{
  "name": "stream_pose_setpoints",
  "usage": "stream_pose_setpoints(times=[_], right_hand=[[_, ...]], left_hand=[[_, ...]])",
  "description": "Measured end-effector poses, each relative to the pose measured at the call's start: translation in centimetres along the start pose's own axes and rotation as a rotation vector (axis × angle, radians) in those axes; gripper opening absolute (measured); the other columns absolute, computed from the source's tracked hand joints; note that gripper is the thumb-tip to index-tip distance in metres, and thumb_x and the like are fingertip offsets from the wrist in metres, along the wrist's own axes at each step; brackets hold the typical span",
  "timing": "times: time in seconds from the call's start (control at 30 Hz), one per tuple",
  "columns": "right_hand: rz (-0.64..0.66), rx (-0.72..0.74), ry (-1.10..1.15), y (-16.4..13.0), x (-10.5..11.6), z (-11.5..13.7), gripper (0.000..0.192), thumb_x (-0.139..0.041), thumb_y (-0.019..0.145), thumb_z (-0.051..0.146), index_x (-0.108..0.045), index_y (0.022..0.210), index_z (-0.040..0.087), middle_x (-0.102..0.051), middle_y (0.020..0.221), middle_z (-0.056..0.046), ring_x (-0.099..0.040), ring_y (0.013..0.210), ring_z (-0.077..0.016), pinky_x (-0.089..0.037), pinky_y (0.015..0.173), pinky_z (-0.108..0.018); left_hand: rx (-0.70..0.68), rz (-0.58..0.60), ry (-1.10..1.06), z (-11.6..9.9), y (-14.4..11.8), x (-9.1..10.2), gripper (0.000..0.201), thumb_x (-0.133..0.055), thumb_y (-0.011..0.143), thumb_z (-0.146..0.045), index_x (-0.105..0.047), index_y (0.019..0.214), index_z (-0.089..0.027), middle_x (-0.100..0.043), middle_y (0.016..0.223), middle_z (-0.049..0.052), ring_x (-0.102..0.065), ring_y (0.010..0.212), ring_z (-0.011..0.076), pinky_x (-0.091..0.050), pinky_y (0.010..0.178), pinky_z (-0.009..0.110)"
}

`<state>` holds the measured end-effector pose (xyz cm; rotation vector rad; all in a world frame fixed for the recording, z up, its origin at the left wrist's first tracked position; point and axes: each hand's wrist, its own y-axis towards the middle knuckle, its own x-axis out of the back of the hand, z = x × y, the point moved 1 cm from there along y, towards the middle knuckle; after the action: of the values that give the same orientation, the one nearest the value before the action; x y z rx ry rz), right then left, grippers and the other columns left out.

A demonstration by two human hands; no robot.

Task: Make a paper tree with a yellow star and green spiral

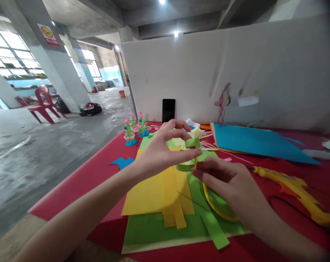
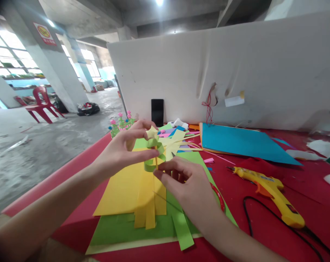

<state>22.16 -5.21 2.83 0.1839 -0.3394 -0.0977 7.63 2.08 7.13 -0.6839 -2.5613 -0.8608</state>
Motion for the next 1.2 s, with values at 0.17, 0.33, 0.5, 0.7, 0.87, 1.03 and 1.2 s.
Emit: stream_pose_setpoints(times=[0.17,0.33,0.5,0.7,0.87,1.03,1.2], right_hand=[[-0.015,0.010,0.010,0.1,0.0,-0.1,0.016,-0.060,0.071,0.036,-0.066,0.072,0.021,-0.064,0.072,-0.003,-0.057,0.066,-0.0177,-0.043,0.055,-0.029],[-0.002,0.033,0.002,0.0,-0.1,0.0,0.017,-0.061,0.071,0.038,-0.065,0.069,0.021,-0.062,0.070,-0.003,-0.055,0.067,-0.0177,-0.042,0.056,-0.029],[0.014,0.040,-0.015,-0.1,-0.1,0.0,0.018,-0.061,0.072,0.038,-0.064,0.069,0.021,-0.061,0.072,-0.003,-0.053,0.069,-0.0180,-0.042,0.060,-0.031],[-0.002,0.026,-0.017,0.0,-0.1,0.0,0.016,-0.062,0.071,0.038,-0.064,0.067,0.022,-0.054,0.061,0.000,-0.045,0.054,-0.0129,-0.034,0.047,-0.027],[-0.087,-0.009,0.075,0.3,0.2,-0.1,0.015,-0.066,0.068,0.037,-0.066,0.070,0.023,-0.063,0.069,-0.001,-0.055,0.062,-0.0152,-0.041,0.052,-0.026],[-0.179,-0.014,0.162,0.8,0.8,0.1,0.015,-0.070,0.065,0.036,-0.069,0.072,0.023,-0.067,0.075,-0.001,-0.059,0.067,-0.0149,-0.047,0.058,-0.024],[-0.239,0.031,0.210,0.8,1.1,0.5,0.009,-0.071,0.065,0.032,-0.069,0.071,0.026,-0.068,0.076,0.001,-0.061,0.071,-0.0139,-0.050,0.063,-0.022]], left_hand=[[0.016,0.055,0.050,-0.3,0.1,0.6,0.013,-0.068,0.066,-0.028,-0.060,0.071,-0.020,-0.049,0.108,0.004,-0.046,0.107,0.0212,-0.032,0.094,0.037],[0.003,0.147,0.076,-0.8,0.0,1.0,0.008,-0.066,0.068,-0.025,-0.063,0.071,-0.019,-0.049,0.108,0.003,-0.049,0.104,0.0190,-0.033,0.095,0.035],[0.003,0.141,0.018,-0.3,0.1,0.9,0.007,-0.067,0.066,-0.024,-0.064,0.067,-0.018,-0.051,0.109,0.004,-0.050,0.104,0.0209,-0.036,0.091,0.036],[0.043,0.115,-0.023,0.1,0.3,0.7,0.012,-0.069,0.064,-0.026,-0.061,0.063,-0.018,-0.053,0.107,0.004,-0.051,0.104,0.0214,-0.037,0.090,0.036],[0.059,-0.015,-0.084,0.6,0.5,0.5,0.044,-0.072,0.060,-0.033,-0.056,0.100,-0.025,-0.055,0.112,0.003,-0.046,0.111,0.0212,-0.032,0.097,0.036],[0.003,-0.257,-0.170,0.8,0.5,0.5,0.016,-0.050,0.082,-0.032,-0.056,0.073,-0.020,-0.054,0.100,0.002,-0.049,0.099,0.0144,-0.035,0.087,0.027],[0.033,-0.136,-0.072,0.6,0.2,-0.5,0.017,-0.058,0.077,-0.031,-0.065,0.066,-0.020,-0.049,0.081,0.002,-0.048,0.085,0.0156,-0.037,0.079,0.030]])
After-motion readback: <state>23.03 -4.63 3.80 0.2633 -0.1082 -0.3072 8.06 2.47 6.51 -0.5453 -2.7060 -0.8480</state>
